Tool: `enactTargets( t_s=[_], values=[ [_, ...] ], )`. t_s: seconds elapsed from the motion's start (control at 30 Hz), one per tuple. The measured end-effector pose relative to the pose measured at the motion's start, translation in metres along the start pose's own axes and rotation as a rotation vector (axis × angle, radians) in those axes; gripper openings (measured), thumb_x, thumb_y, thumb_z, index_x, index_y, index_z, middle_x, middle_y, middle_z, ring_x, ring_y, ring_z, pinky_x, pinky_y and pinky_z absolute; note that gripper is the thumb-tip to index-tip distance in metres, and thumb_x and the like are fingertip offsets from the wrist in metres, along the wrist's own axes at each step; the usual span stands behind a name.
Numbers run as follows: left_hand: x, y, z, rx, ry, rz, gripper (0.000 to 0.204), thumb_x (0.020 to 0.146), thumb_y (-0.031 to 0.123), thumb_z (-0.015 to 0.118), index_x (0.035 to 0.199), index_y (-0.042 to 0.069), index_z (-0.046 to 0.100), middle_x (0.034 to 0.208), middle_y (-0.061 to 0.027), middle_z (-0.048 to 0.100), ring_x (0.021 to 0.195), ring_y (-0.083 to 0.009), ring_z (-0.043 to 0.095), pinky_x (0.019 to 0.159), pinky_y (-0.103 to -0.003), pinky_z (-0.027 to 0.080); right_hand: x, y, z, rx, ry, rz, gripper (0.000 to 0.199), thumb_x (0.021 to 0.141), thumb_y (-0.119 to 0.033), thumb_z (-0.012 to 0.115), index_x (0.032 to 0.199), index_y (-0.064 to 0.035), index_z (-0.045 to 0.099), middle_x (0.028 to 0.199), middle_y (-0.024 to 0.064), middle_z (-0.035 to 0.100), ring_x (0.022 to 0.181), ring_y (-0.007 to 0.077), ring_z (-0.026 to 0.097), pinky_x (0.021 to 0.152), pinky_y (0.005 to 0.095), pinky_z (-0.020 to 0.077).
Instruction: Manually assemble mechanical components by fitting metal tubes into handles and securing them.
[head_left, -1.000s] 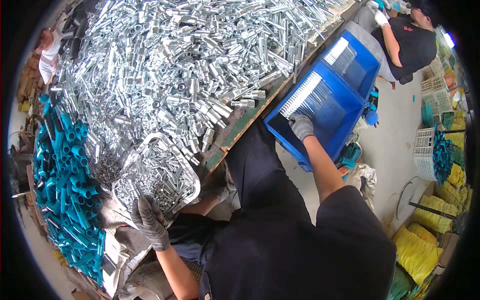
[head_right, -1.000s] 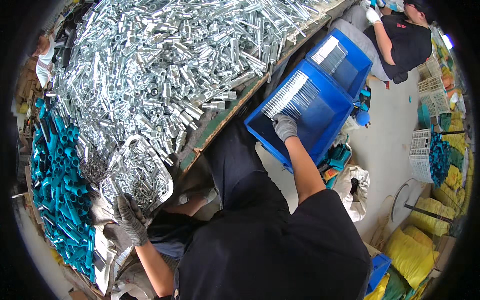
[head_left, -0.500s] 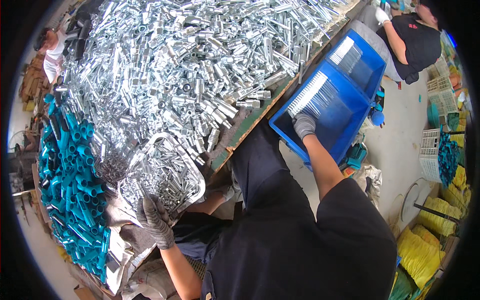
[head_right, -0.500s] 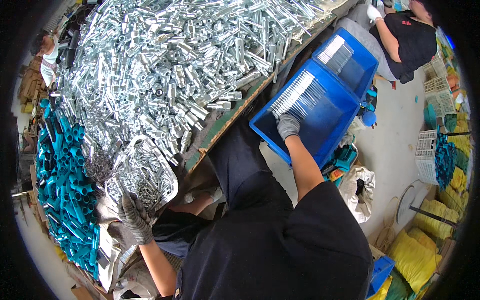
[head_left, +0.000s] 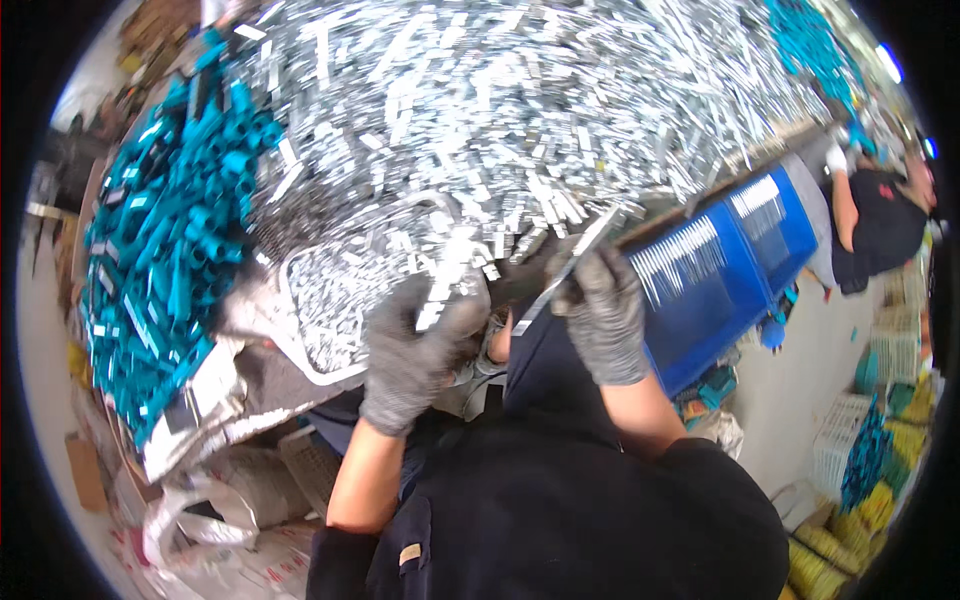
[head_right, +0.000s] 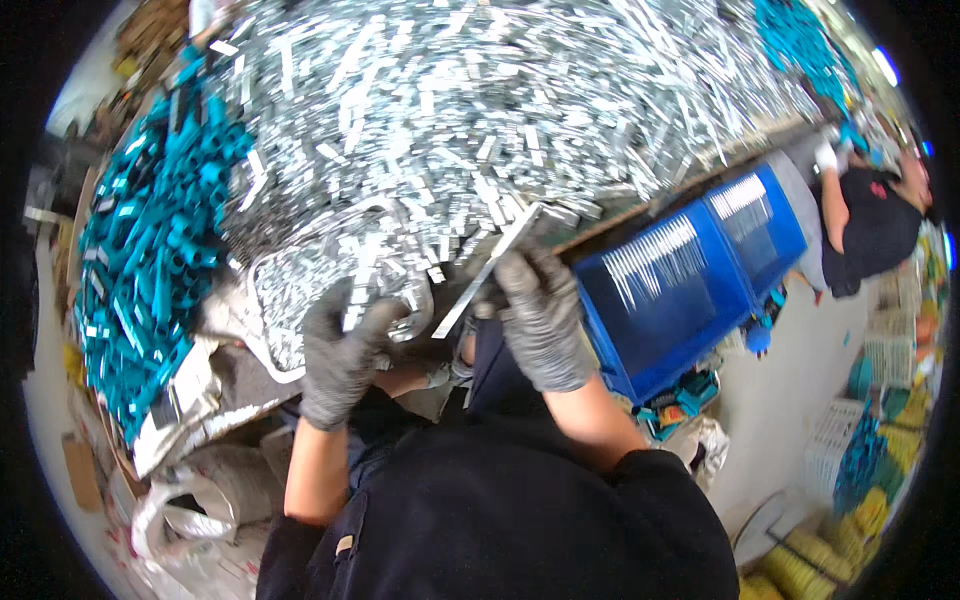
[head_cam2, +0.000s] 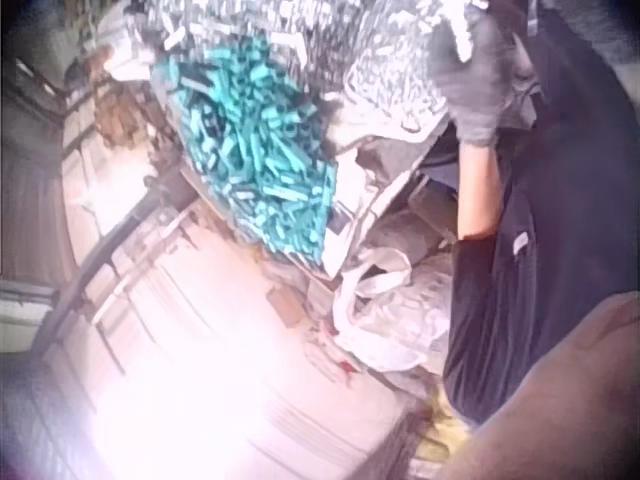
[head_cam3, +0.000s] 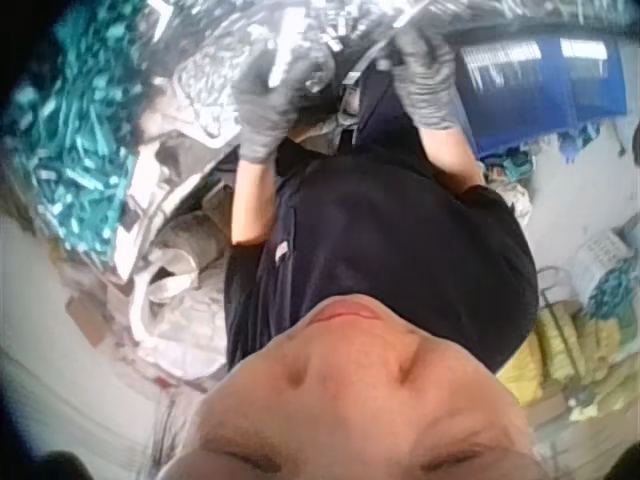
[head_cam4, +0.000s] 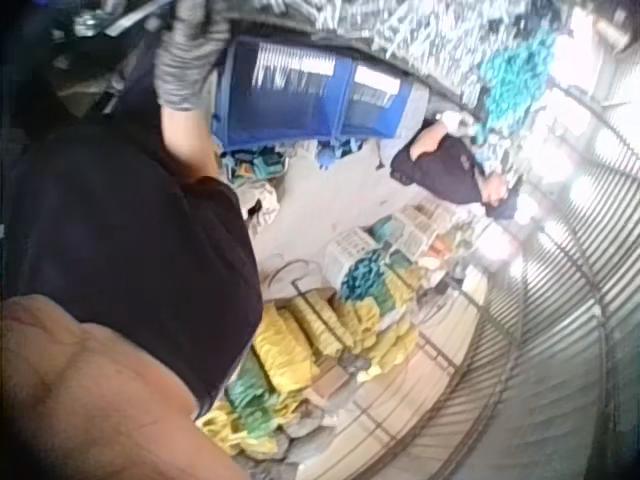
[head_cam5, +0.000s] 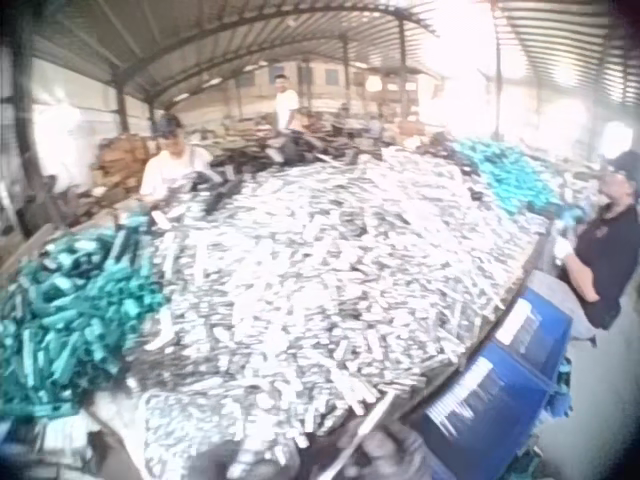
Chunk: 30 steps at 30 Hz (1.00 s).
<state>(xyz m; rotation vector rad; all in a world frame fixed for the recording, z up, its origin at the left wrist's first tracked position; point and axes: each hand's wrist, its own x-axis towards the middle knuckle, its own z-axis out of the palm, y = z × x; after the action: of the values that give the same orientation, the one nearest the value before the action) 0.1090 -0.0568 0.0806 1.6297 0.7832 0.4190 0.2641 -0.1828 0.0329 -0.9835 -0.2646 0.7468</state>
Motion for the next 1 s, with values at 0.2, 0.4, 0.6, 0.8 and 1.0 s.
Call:
enactTargets(
  t_s=[0.2, 0.4, 0.6, 0.8, 1.0],
  values=[
    [-0.016, -0.005, -0.025, -0.397, 0.056, -0.126, 0.019, 0.081, 0.014, 0.07, 0.091, -0.001, 0.063, 0.078, -0.004, 0.065, 0.069, -0.006, 0.055, 0.06, -0.024, 0.046, -0.004, 0.031, 0.062, -0.13, -0.19, 0.107, 0.035, 0.089, -0.029, 0.063, 0.107, 0.0005, 0.059, 0.089, 0.0073, 0.065, 0.072, 0.0141, 0.065, 0.06, 0.0216, 0.0517],
    [-0.035, -0.018, -0.058, -0.101, 0.146, -0.024, 0.019, 0.079, 0.015, 0.072, 0.086, 0.001, 0.063, 0.073, -0.003, 0.063, 0.066, -0.0061, 0.055, 0.058, -0.025, 0.046, 0.003, 0.015, 0.086, -0.249, -0.289, 0.238, 0.043, 0.089, -0.036, 0.062, 0.106, 0.0032, 0.058, 0.086, 0.0075, 0.063, 0.072, 0.0137, 0.066, 0.054, 0.0211, 0.0515],
    [-0.032, -0.032, -0.065, 0.151, 0.24, 0.152, 0.019, 0.079, 0.015, 0.071, 0.088, 0.0, 0.065, 0.072, -0.0031, 0.06, 0.067, -0.0075, 0.054, 0.06, -0.024, 0.044, 0.008, 0.014, 0.091, -0.375, -0.273, 0.185, 0.039, 0.089, -0.036, 0.061, 0.105, -0.0005, 0.06, 0.083, 0.0056, 0.063, 0.057, 0.0078, 0.059, 0.043, 0.0178, 0.0428],
    [-0.045, -0.041, -0.1, -0.149, 0.106, -0.063, 0.028, 0.085, 0.018, 0.065, 0.1, -0.005, 0.062, 0.082, -0.0108, 0.066, 0.077, -0.0121, 0.06, 0.068, -0.028, 0.049, 0.035, -0.015, 0.076, -0.34, -0.051, -0.172, 0.029, 0.091, -0.032, 0.06, 0.096, -0.0036, 0.063, 0.062, -0.0008, 0.057, 0.044, 0.0023, 0.041, 0.039, 0.0161, 0.0269],
    [-0.045, -0.041, -0.097, -0.165, -0.011, -0.126, 0.023, 0.087, 0.021, 0.061, 0.087, -0.002, 0.066, 0.062, -0.0023, 0.057, 0.058, -0.0077, 0.052, 0.052, -0.023, 0.041, 0.014, 0.006, 0.099, -0.435, -0.322, 0.091, 0.03, 0.088, -0.036, 0.062, 0.095, -0.0068, 0.064, 0.067, 0.0007, 0.062, 0.047, 0.0017, 0.044, 0.042, 0.0154, 0.0311]
  ],
)
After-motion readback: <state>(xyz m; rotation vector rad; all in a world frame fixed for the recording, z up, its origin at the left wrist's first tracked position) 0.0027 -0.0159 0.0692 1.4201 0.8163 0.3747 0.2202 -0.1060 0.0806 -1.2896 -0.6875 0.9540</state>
